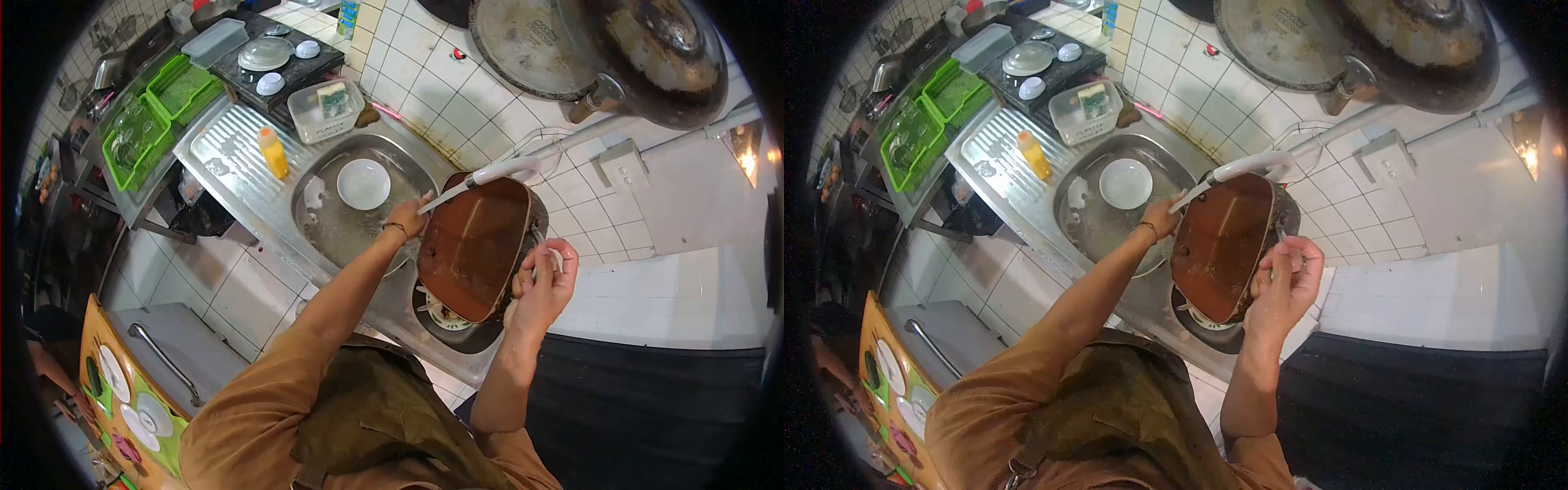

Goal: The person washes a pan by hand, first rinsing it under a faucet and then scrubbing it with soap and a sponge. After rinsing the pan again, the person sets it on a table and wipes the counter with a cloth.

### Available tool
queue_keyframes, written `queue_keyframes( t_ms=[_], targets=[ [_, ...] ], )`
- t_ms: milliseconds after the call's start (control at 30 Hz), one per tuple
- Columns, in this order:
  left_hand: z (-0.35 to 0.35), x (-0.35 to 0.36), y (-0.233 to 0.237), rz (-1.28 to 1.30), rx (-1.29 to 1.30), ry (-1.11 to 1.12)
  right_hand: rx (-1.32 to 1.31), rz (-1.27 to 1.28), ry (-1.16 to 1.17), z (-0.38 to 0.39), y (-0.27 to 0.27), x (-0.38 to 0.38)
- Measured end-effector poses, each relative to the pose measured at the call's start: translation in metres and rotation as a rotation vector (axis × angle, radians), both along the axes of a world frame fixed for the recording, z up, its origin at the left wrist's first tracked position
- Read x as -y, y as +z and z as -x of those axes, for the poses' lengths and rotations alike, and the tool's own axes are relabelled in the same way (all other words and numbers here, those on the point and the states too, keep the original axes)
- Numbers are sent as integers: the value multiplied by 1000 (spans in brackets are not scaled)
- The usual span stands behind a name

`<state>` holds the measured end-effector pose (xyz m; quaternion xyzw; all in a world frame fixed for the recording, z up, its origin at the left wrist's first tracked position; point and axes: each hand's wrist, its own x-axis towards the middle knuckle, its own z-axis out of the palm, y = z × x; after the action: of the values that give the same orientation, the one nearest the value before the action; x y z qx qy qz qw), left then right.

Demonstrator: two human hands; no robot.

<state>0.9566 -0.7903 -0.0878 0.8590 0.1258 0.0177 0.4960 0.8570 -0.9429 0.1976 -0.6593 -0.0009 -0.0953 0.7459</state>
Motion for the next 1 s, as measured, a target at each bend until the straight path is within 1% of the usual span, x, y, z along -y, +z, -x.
queue_keyframes(
  t_ms=[33,133,200,233,333,367,400,467,500,533,633,667,733,767,800,900,933,1000],
  targets=[
    [3,-1,4,-59,27,-17,20,40,8,1,-5,-2],
    [6,-4,19,-46,-282,-118,99,146,30,4,-18,-8],
    [5,-1,11,61,-336,-89,118,185,46,9,-23,-12],
    [7,0,16,112,-363,-76,122,193,52,10,-25,-13],
    [14,5,37,463,-574,28,157,233,49,10,-36,-13],
    [12,12,28,472,-558,41,183,258,36,9,-39,-13],
    [8,18,14,407,-494,13,207,285,22,8,-42,-11],
    [-9,35,-36,46,-236,-82,307,400,31,2,-52,-3],
    [-10,39,-45,-92,-146,-123,352,459,36,2,-55,2],
    [-6,39,-28,-166,-101,-182,360,470,35,4,-54,3],
    [-15,45,-43,-189,-48,-343,381,521,41,10,-52,12],
    [-14,51,-46,-170,-11,-329,388,548,52,11,-53,18],
    [-6,61,-49,305,23,-269,400,591,68,17,-55,28],
    [-4,70,-45,690,-160,-148,415,603,74,17,-55,31],
    [-3,78,-40,1054,-317,67,433,614,82,18,-55,34],
    [9,82,-20,1053,-261,71,299,439,17,22,-52,48],
    [10,79,-20,1051,-216,29,272,413,-35,20,-47,53],
    [15,69,-25,1040,-132,-51,167,184,-163,18,-30,68]
  ],
)
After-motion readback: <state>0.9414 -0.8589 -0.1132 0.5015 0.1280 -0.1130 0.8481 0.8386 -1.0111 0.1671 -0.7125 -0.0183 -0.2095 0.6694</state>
